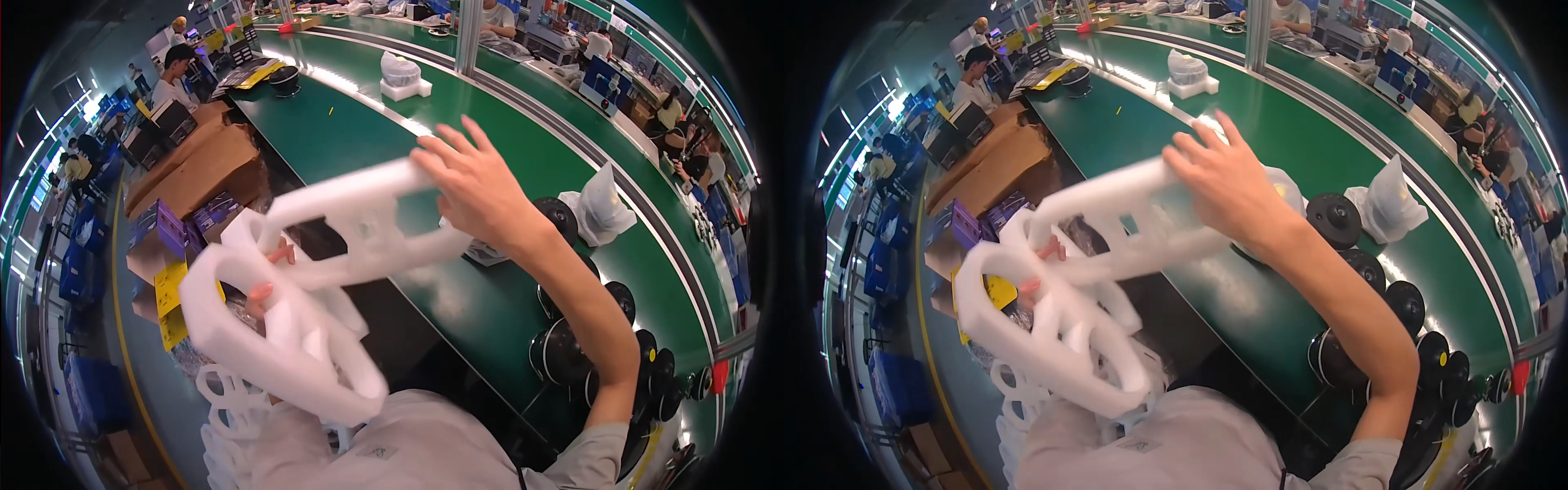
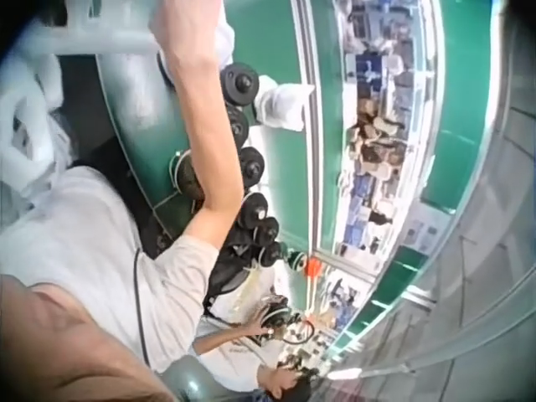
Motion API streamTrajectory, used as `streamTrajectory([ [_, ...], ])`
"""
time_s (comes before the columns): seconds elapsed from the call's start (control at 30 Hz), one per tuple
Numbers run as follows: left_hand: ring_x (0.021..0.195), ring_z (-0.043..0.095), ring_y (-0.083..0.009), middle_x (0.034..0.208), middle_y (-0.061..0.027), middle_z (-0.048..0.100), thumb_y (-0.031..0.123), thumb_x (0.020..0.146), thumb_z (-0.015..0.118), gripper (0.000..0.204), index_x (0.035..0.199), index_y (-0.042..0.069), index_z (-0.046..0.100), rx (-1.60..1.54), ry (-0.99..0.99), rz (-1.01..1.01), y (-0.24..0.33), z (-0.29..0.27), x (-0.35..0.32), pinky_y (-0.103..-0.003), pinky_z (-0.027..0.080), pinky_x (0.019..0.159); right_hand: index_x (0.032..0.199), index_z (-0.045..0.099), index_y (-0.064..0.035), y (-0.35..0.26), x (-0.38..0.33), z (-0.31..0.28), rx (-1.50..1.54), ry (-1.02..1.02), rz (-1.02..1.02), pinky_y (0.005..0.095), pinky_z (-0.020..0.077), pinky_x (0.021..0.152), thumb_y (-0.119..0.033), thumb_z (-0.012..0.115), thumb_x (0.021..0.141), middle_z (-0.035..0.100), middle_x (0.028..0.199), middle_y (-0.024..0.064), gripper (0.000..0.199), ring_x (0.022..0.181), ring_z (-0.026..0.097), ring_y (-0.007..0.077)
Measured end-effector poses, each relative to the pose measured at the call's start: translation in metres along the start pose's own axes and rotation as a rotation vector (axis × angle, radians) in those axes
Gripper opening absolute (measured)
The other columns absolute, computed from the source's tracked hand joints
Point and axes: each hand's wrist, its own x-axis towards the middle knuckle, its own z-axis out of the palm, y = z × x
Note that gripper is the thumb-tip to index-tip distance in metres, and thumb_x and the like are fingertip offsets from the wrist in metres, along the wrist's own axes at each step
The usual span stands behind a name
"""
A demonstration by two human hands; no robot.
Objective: Packaging industrial light fixture components into protective bags and placing them into foam inserts on an assembly line.
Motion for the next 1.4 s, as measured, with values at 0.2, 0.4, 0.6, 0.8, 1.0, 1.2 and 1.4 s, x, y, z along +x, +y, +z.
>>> streamTrajectory([
  [0.2, 0.092, 0.065, -0.0221, 0.115, -0.0095, 0.059, 0.027, 0.092, 0.063, 0.053, 0.138, 0.005, 0.045, -0.169, 0.169, 0.169, -0.011, 0.016, -0.012, -0.031, 0.059, 0.078, 0.118, 0.057, -0.0005, -0.035, -0.014, 0.024, -0.057, -0.181, -0.106, 0.0402, 0.0551, 0.067, -0.002, 0.07, 0.072, 0.061, 0.093, 0.0092, 0.048, 0.082, 0.069, 0.0285],
  [0.4, 0.082, 0.066, -0.0244, 0.105, -0.0089, 0.058, 0.033, 0.082, 0.07, 0.051, 0.121, 0.005, 0.054, -0.077, 0.317, 0.071, -0.015, 0.051, -0.024, -0.033, 0.057, 0.07, 0.12, 0.058, -0.0045, -0.017, -0.045, 0.036, 0.174, -0.079, 0.107, 0.0422, 0.0538, 0.069, 0.001, 0.07, 0.072, 0.063, 0.093, 0.0117, 0.05, 0.081, 0.067, 0.0335],
  [0.6, 0.087, 0.064, -0.0236, 0.103, -0.0094, 0.054, 0.037, 0.078, 0.073, 0.058, 0.121, 0.003, 0.055, -0.208, 0.056, 0.249, -0.08, -0.037, 0.025, -0.033, 0.056, 0.075, 0.119, 0.06, -0.0083, -0.02, -0.059, 0.045, 0.192, -0.092, 0.187, 0.0431, 0.0548, 0.071, 0.003, 0.07, 0.071, 0.067, 0.1, 0.0114, 0.05, 0.085, 0.068, 0.0357],
  [0.8, 0.107, 0.063, -0.0291, 0.126, -0.0176, 0.054, 0.031, 0.097, 0.061, 0.063, 0.146, 0.0, 0.038, -0.303, -0.21, 0.411, -0.099, -0.206, 0.07, -0.039, 0.055, 0.095, 0.126, 0.059, -0.0089, 0.045, -0.065, 0.008, 0.101, 0.058, 0.299, 0.0442, 0.0553, 0.079, 0.003, 0.069, 0.071, 0.068, 0.112, 0.0133, 0.057, 0.095, 0.068, 0.036],
  [1.0, 0.111, 0.062, -0.0242, 0.132, -0.0164, 0.055, 0.036, 0.103, 0.052, 0.064, 0.152, -0.001, 0.037, 0.36, 0.278, 0.681, -0.123, -0.238, 0.077, -0.036, 0.052, 0.098, 0.128, 0.048, 0.0072, 0.064, -0.033, 0.071, 0.71, -0.282, 0.744, 0.0385, 0.0527, 0.089, -0.027, 0.069, 0.083, 0.064, 0.11, 0.023, 0.061, 0.104, 0.065, 0.0308],
  [1.2, 0.097, 0.065, -0.0186, 0.117, -0.0133, 0.064, 0.054, 0.105, 0.039, 0.076, 0.147, -0.008, 0.042, 0.187, 0.293, 0.734, -0.192, -0.226, 0.118, -0.032, 0.055, 0.088, 0.154, 0.018, 0.0119, 0.065, 0.005, 0.186, 1.511, 0.03, 1.184, 0.0505, 0.0365, 0.112, -0.059, 0.069, 0.085, 0.033, 0.153, 0.033, 0.111, 0.138, 0.042, 0.0392],
  [1.4, 0.101, 0.068, -0.0186, 0.122, -0.0183, 0.067, 0.041, 0.104, 0.05, 0.064, 0.143, -0.009, 0.047, 0.357, 0.084, 0.508, -0.182, -0.216, 0.168, -0.031, 0.056, 0.088, 0.158, 0.019, 0.0001, 0.012, 0.01, 0.18, 1.15, 0.083, 0.686, 0.0438, 0.0377, 0.114, -0.06, 0.068, 0.089, 0.041, 0.15, 0.0231, 0.104, 0.134, 0.049, 0.0356],
])
